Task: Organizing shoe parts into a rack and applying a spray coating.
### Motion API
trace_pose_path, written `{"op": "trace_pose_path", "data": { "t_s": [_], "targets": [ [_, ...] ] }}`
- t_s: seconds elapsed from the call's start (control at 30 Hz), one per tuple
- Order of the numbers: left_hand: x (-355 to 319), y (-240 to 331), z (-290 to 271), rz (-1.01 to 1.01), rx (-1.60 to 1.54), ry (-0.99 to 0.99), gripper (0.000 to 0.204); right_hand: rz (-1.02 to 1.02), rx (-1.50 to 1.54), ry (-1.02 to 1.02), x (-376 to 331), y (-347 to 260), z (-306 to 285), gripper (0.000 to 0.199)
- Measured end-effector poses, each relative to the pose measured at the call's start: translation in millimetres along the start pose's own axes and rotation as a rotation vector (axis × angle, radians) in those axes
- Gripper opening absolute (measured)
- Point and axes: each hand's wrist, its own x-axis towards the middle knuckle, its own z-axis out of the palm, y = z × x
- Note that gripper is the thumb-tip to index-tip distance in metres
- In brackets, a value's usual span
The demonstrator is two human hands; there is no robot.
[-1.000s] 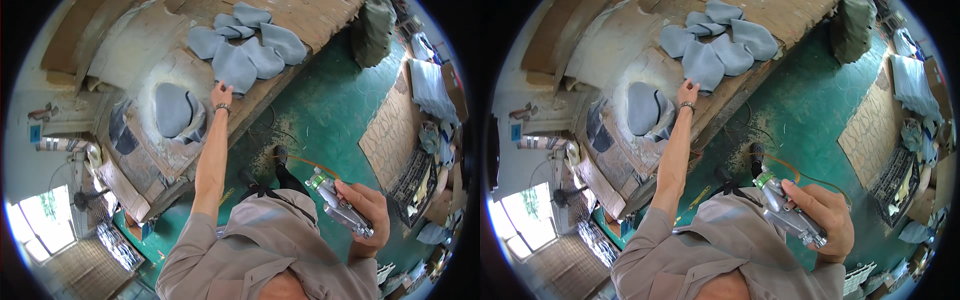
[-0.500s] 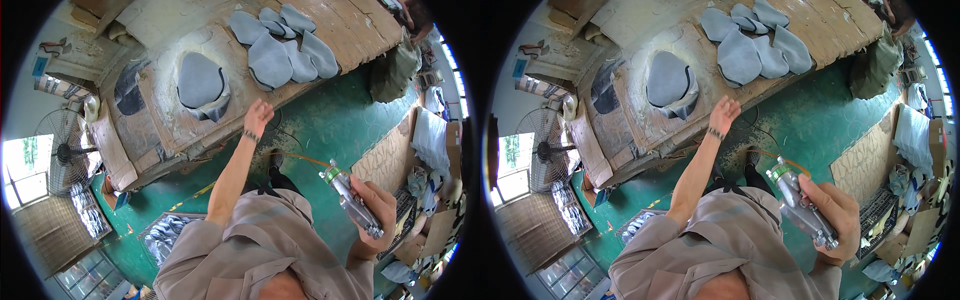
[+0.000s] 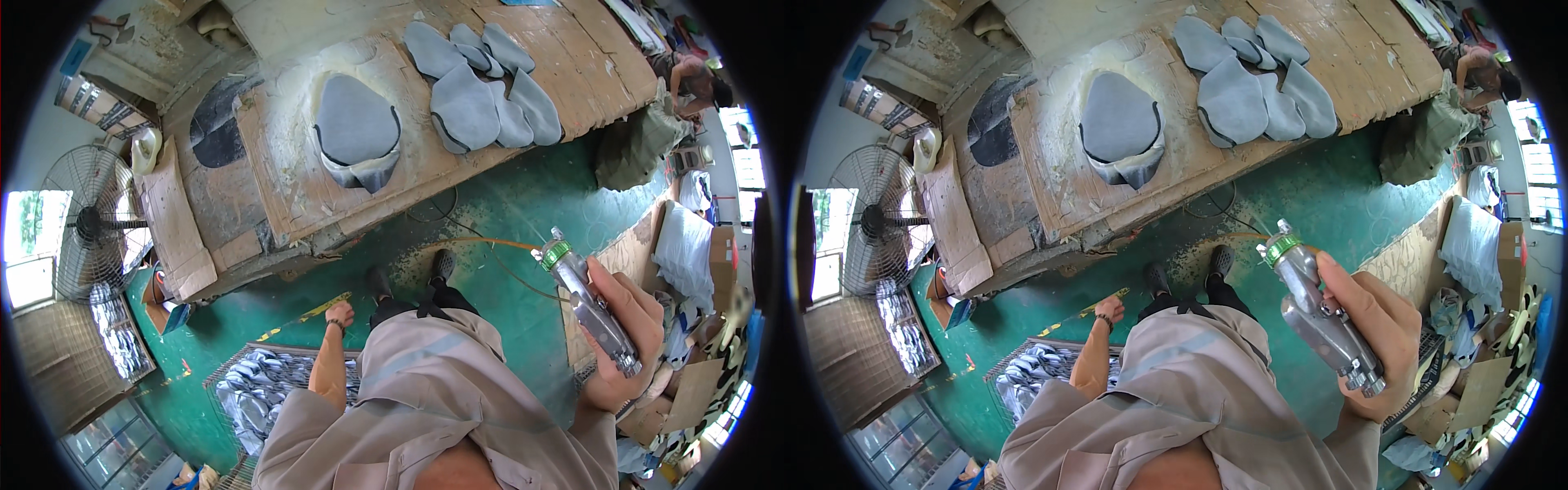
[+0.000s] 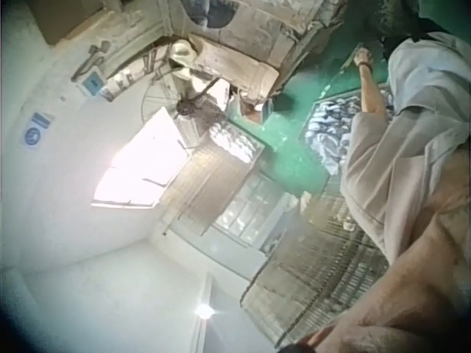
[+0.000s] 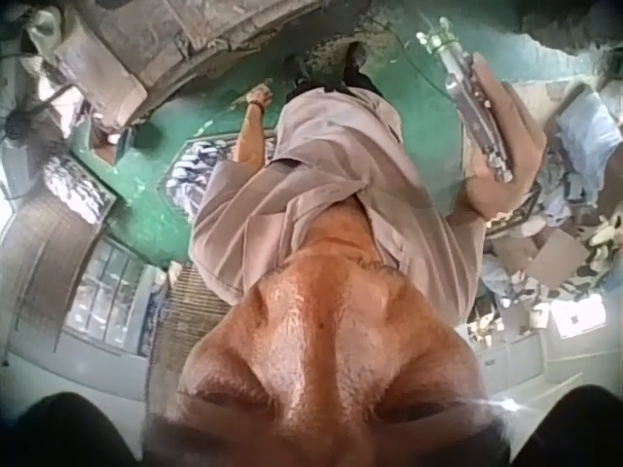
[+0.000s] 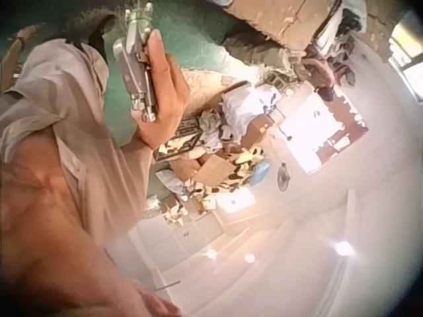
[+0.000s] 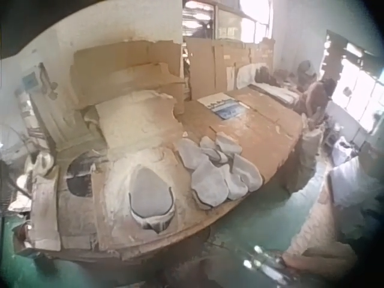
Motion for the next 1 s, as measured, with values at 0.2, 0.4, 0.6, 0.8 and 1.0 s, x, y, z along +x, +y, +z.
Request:
{"op": "trace_pose_path", "data": {
  "t_s": [0.2,0.4,0.6,0.8,1.0],
  "targets": [
    [10,-39,-42,-0.024,-0.044,-0.031,0.031,-0.066,-0.065,0.03,-6,-48,29,0.055],
    [28,-24,-51,0.021,-0.024,-0.1,0.028,-0.071,-0.065,-0.307,-27,-83,29,0.053],
    [55,-6,-65,0.095,-0.025,-0.164,0.027,-0.088,-0.221,0.006,-42,-125,73,0.057],
    [67,5,-74,0.114,-0.072,-0.179,0.027,-0.182,-0.21,0.076,-47,-164,112,0.057],
    [68,-23,-82,0.066,-0.077,-0.194,0.025,-0.32,-0.319,0.023,-60,-195,140,0.055]
  ]
}}
